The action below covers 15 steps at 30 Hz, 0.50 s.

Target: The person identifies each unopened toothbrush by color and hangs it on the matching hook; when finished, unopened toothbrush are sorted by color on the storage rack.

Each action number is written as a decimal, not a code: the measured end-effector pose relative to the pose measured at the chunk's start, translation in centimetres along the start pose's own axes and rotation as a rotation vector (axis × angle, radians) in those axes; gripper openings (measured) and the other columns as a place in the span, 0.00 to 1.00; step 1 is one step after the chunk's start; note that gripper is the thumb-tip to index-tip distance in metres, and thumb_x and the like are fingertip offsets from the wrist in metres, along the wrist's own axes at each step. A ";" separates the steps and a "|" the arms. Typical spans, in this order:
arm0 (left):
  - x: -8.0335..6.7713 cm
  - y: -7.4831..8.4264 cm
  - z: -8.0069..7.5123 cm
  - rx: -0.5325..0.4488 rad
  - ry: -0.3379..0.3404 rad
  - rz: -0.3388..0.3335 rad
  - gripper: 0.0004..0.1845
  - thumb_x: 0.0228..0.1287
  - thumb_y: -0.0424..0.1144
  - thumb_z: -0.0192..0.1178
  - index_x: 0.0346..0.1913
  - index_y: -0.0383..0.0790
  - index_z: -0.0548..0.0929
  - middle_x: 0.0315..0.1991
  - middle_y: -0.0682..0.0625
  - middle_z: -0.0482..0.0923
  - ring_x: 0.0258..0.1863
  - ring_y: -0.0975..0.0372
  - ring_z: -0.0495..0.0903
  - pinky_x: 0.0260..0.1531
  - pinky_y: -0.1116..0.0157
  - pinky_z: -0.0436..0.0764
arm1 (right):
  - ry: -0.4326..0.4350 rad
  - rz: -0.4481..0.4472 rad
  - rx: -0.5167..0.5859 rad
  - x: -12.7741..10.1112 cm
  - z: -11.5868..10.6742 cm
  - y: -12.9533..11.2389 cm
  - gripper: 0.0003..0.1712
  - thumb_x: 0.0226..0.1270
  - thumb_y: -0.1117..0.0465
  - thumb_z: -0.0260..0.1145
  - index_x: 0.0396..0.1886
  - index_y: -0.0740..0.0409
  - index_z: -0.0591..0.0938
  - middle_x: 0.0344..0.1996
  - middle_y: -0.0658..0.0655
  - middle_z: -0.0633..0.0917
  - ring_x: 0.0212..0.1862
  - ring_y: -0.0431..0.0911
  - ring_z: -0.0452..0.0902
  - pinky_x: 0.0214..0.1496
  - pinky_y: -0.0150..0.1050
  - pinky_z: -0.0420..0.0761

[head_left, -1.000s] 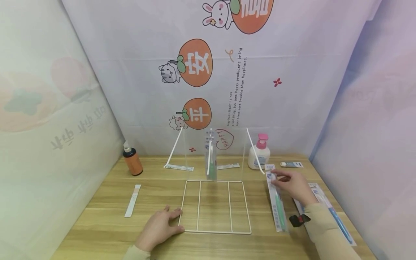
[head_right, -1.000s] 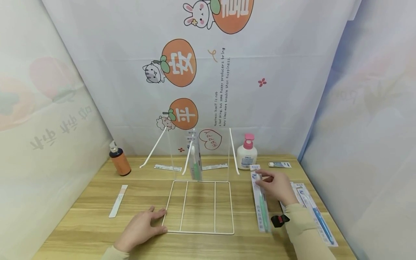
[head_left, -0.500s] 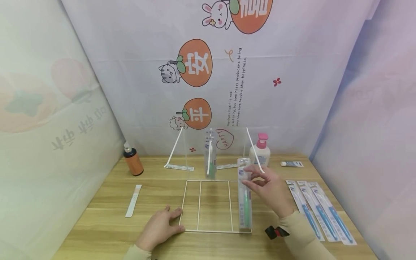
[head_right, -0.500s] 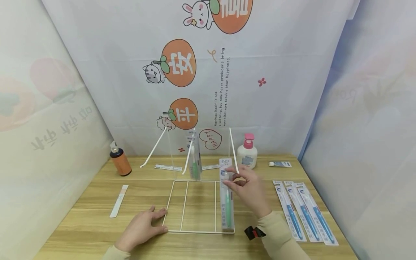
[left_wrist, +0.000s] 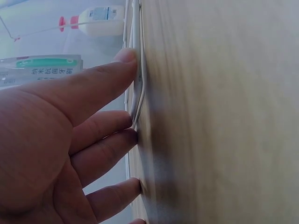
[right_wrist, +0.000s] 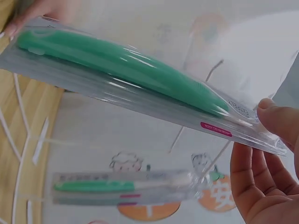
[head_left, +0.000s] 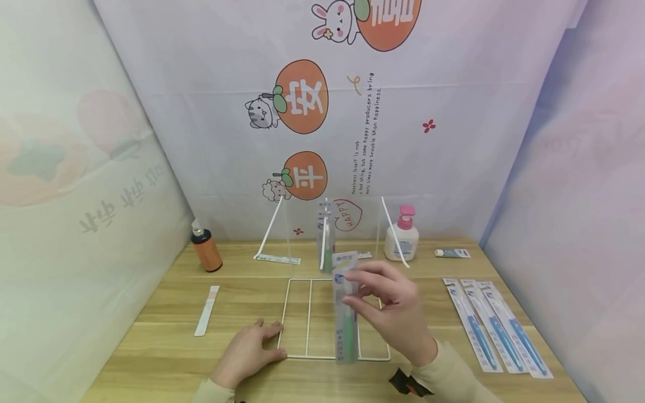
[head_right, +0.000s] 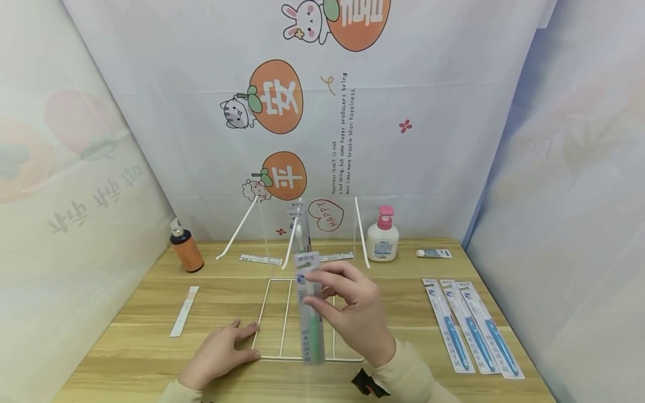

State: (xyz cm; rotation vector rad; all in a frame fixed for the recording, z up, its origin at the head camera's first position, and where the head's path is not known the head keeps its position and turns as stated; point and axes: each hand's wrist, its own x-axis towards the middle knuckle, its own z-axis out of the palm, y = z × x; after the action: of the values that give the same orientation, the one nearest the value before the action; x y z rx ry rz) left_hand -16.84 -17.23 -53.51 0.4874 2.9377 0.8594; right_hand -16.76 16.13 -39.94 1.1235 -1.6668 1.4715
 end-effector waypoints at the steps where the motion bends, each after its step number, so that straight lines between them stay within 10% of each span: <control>1: 0.0 0.0 0.0 0.000 -0.001 0.001 0.36 0.59 0.56 0.80 0.66 0.40 0.87 0.66 0.42 0.83 0.69 0.29 0.75 0.63 0.27 0.73 | -0.005 -0.019 0.009 0.1 0.3 -0.3 0.21 0.60 0.71 0.82 0.54 0.66 0.89 0.48 0.66 0.85 0.37 0.47 0.86 0.36 0.34 0.89; 6: 0.0 0.0 0.0 0.006 -0.005 0.003 0.36 0.59 0.56 0.80 0.66 0.40 0.87 0.66 0.43 0.84 0.68 0.29 0.75 0.64 0.28 0.73 | -0.026 -0.073 -0.008 0.8 1.8 -1.0 0.18 0.67 0.62 0.80 0.54 0.64 0.90 0.47 0.65 0.85 0.34 0.47 0.86 0.36 0.33 0.89; 15: 0.0 0.2 -0.2 -0.001 -0.009 0.002 0.36 0.59 0.56 0.80 0.66 0.40 0.87 0.66 0.43 0.83 0.68 0.29 0.75 0.64 0.27 0.72 | -0.053 -0.096 -0.083 1.2 2.8 -0.4 0.29 0.51 0.77 0.84 0.55 0.62 0.89 0.49 0.63 0.86 0.39 0.49 0.87 0.38 0.33 0.89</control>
State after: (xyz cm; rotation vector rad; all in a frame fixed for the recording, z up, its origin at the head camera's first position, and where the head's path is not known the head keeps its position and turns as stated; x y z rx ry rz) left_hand -16.79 -17.19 -53.22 0.4936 2.9293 0.8561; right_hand -16.75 13.12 -39.18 1.1890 -1.6705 1.3115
